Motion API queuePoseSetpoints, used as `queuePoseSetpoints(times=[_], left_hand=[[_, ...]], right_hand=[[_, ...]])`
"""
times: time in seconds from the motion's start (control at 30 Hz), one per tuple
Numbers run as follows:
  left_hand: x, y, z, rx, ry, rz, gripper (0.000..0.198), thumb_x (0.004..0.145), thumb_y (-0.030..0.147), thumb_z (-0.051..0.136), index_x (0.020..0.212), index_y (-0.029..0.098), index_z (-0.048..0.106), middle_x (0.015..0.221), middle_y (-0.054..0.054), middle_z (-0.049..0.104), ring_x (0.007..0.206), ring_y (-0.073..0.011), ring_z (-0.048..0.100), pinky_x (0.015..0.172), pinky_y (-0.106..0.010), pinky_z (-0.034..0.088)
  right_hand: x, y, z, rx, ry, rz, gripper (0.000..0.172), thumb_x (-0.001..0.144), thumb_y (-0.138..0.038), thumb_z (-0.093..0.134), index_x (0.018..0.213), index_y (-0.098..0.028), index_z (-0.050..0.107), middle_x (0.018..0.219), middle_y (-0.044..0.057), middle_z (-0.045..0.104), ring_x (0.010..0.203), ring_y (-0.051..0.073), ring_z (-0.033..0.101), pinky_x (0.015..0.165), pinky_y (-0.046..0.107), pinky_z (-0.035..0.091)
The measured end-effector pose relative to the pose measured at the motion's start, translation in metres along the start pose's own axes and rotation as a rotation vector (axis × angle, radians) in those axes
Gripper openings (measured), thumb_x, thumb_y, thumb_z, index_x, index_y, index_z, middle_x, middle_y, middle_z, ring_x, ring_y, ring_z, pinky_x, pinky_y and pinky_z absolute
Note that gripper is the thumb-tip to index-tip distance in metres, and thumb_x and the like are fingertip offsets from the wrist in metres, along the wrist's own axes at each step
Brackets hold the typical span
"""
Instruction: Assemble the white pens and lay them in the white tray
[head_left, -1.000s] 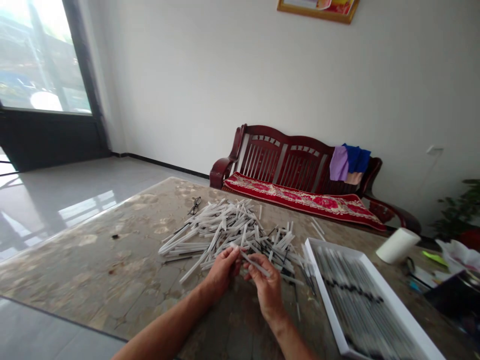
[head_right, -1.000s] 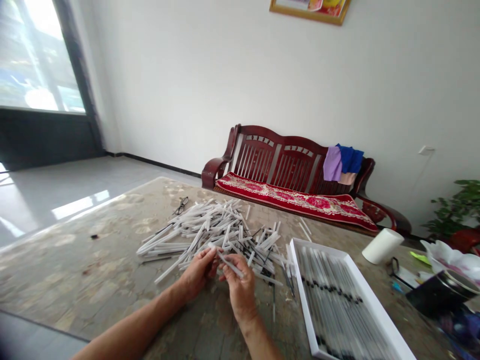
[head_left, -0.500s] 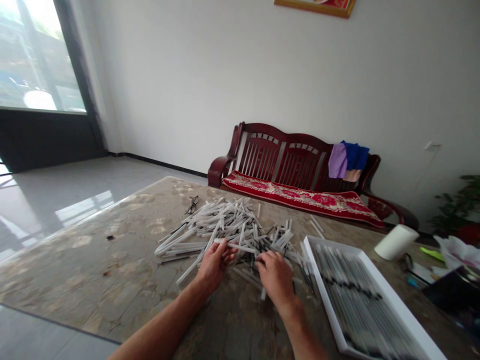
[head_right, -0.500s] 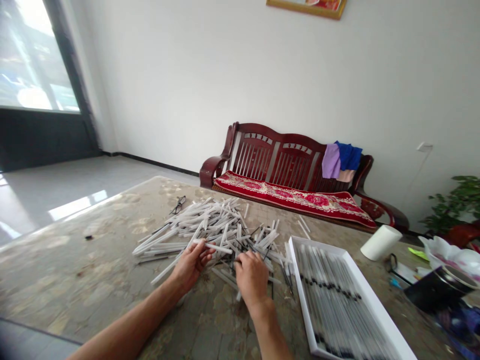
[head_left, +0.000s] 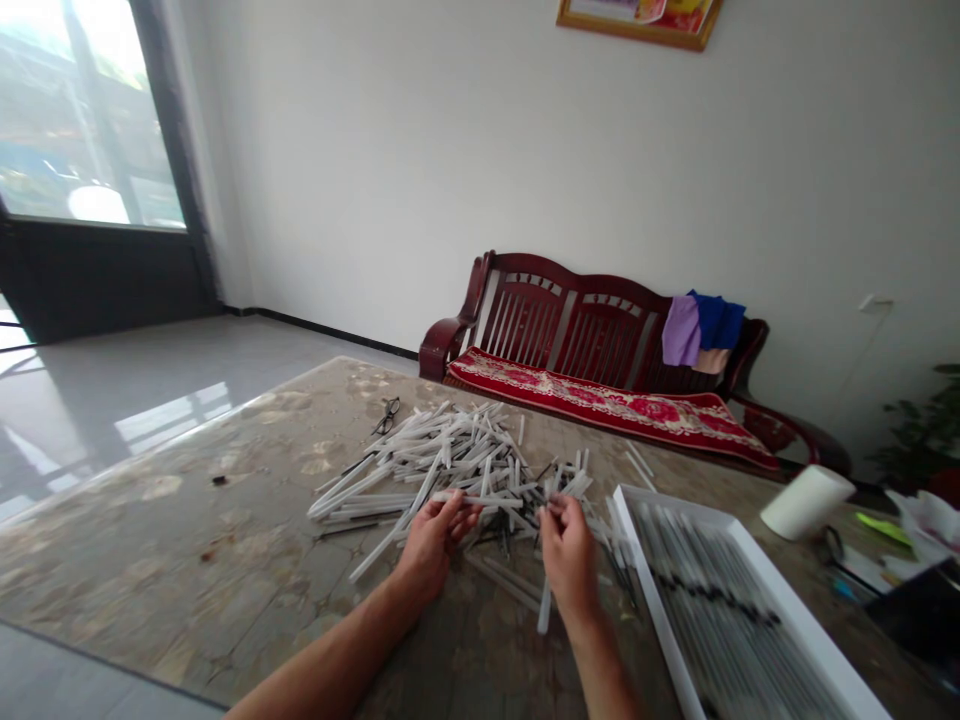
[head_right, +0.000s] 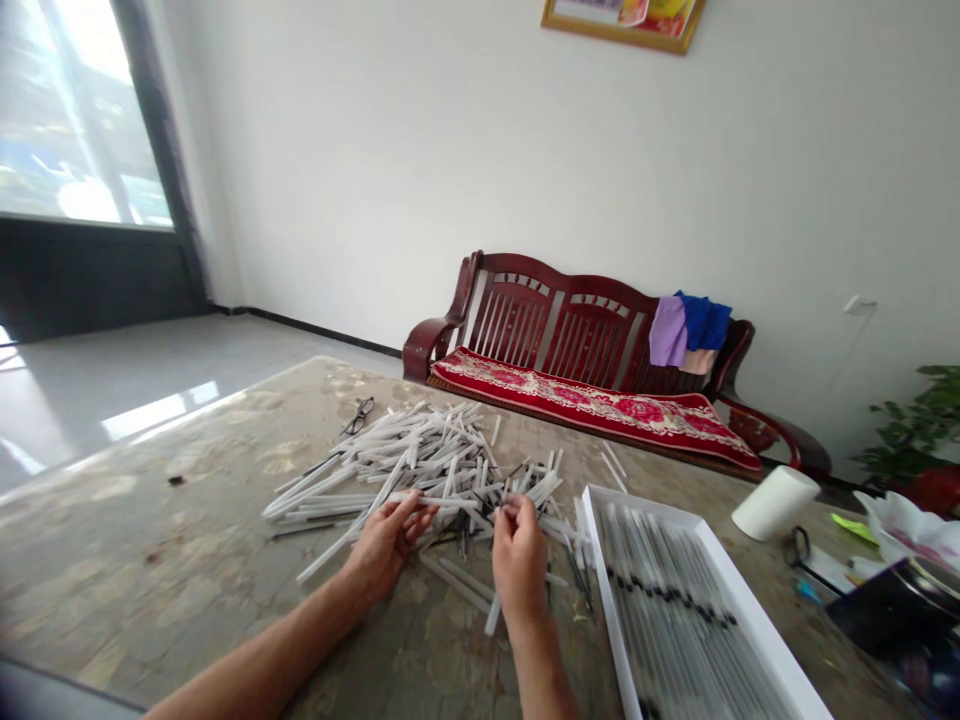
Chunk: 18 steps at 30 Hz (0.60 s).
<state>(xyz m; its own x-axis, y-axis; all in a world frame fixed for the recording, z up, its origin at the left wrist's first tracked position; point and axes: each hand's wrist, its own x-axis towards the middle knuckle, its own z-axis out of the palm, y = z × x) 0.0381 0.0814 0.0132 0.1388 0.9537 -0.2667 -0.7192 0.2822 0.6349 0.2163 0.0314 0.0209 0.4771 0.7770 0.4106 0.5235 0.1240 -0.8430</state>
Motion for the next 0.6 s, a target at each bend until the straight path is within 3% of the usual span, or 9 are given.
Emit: queuePoseSetpoints(times=[0.1,0.2,0.43,0.6], left_hand=[[-0.001,0.002,0.001,-0.022,0.012,-0.008,0.010,0.085,0.009,0.069,0.077,0.013,0.063,0.072,-0.005,0.076,0.065,-0.0133,0.075,0.060,-0.016,0.061],[-0.001,0.003,0.002,-0.042,0.017,-0.003,0.012,0.086,0.007,0.066,0.076,0.013,0.063,0.071,-0.006,0.075,0.064,-0.0134,0.075,0.059,-0.016,0.061],[-0.001,0.003,0.003,-0.056,0.026,0.009,0.012,0.086,0.004,0.065,0.076,0.011,0.063,0.070,-0.007,0.075,0.064,-0.0146,0.075,0.058,-0.016,0.061],[-0.001,0.003,0.002,-0.047,0.013,0.000,0.013,0.085,0.005,0.066,0.075,0.012,0.064,0.070,-0.007,0.075,0.064,-0.0142,0.075,0.058,-0.015,0.061]], right_hand=[[0.001,-0.003,0.000,0.417,0.155,0.146,0.030,0.082,-0.047,0.061,0.095,-0.021,0.056,0.083,0.004,0.069,0.063,0.017,0.064,0.056,0.028,0.053],[-0.001,-0.010,0.000,0.641,0.234,0.194,0.029,0.079,-0.045,0.067,0.091,-0.021,0.055,0.087,0.002,0.070,0.067,0.014,0.066,0.062,0.028,0.056],[-0.003,-0.016,0.000,0.775,0.310,0.157,0.026,0.080,-0.039,0.070,0.091,-0.020,0.055,0.087,0.001,0.071,0.068,0.013,0.068,0.064,0.029,0.057],[-0.006,-0.017,0.004,0.755,0.236,0.171,0.026,0.081,-0.040,0.069,0.091,-0.020,0.054,0.087,0.001,0.071,0.068,0.013,0.068,0.065,0.029,0.057]])
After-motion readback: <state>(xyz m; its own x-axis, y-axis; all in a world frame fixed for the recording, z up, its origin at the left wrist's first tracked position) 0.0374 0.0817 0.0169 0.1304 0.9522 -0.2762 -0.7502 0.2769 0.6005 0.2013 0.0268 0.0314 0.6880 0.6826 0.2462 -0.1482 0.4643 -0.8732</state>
